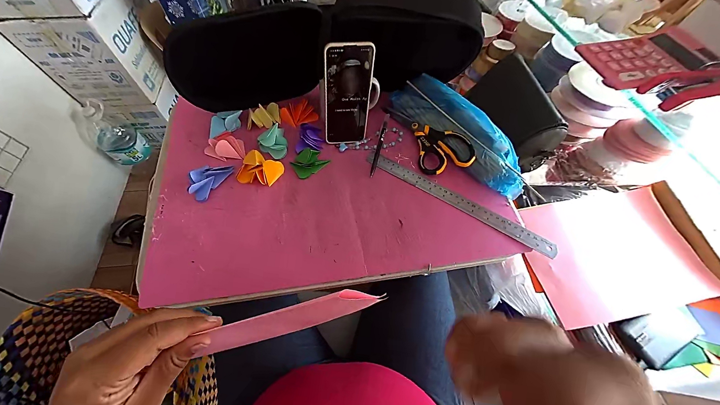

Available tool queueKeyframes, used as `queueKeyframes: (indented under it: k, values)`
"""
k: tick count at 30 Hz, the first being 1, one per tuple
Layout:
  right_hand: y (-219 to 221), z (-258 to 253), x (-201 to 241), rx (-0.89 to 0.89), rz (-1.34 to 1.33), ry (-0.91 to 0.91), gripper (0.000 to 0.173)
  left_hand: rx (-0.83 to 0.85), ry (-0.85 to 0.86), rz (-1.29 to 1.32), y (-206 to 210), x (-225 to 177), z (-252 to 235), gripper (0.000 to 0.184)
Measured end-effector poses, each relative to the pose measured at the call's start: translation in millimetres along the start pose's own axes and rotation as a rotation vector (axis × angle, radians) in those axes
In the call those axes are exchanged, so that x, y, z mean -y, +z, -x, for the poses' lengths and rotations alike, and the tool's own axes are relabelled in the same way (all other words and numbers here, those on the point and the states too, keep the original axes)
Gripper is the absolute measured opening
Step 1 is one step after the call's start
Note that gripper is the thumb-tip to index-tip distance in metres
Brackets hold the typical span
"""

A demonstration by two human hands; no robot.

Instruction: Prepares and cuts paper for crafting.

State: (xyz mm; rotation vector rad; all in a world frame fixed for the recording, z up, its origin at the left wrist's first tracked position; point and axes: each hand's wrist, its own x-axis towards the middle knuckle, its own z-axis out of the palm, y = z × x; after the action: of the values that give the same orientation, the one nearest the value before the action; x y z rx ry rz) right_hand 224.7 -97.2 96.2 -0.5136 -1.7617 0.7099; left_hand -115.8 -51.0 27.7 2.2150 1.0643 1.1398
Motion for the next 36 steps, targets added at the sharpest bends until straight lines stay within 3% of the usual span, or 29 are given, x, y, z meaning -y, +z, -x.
queueKeyframes:
  k: [2,4,6,8,10,13,16,18,20,23,28,31,36]
  values:
    - [-11.6,12.6,-31.8,-0.01,0.188,0.036,0.035,-0.019,-0.013,0.035,-0.8,0.4,0.4,0.017]
    - [-17.1,26.6,-61.5,-0.023,0.226,0.158,0.065,-0.047,-0.025,0.089,-0.3,2.7,1.0,0.015]
    - [-12.7,39.8,-81.6,-0.01,0.072,0.28,0.086,-0.073,-0.032,0.141,3.2,3.7,-0.7,0.014]
    - [-1.1,49.1,-91.0,0.001,-0.18,0.36,0.093,-0.1,-0.023,0.2,12.2,5.4,-6.2,0.015]
    - [10.5,52.9,-93.0,-0.02,-0.341,0.394,0.077,-0.117,-0.011,0.289,26.4,9.5,-15.6,0.017]
    - [13.9,47.0,-95.4,-0.144,-0.28,0.34,0.034,-0.121,0.015,0.417,47.5,19.3,-39.4,0.018]
    - [-0.7,32.9,-100.7,-0.266,-0.06,0.171,0.026,-0.134,0.139,0.407,60.6,25.1,-67.5,0.022]
    - [-18.7,25.2,-109.9,-0.179,0.127,0.004,0.012,-0.102,0.254,0.337,64.9,26.0,-82.5,0.021]
    - [-32.0,24.3,-122.5,-0.091,0.366,-0.085,0.019,-0.054,0.31,0.244,71.6,30.7,-88.5,0.016]
    - [-34.0,42.3,-148.2,-0.033,0.551,0.015,0.02,-0.005,0.281,0.037,92.0,50.7,-80.3,0.019]
    - [-32.0,78.9,-189.3,0.107,0.603,0.213,0.025,0.176,0.246,-0.335,122.4,81.2,-56.1,0.034]
    - [-34.2,80.9,-191.0,0.14,0.588,0.252,0.026,0.273,0.254,-0.4,123.3,85.1,-49.2,0.038]
    - [-37.0,79.5,-190.6,0.146,0.582,0.259,0.025,0.289,0.26,-0.45,120.7,89.2,-44.0,0.037]
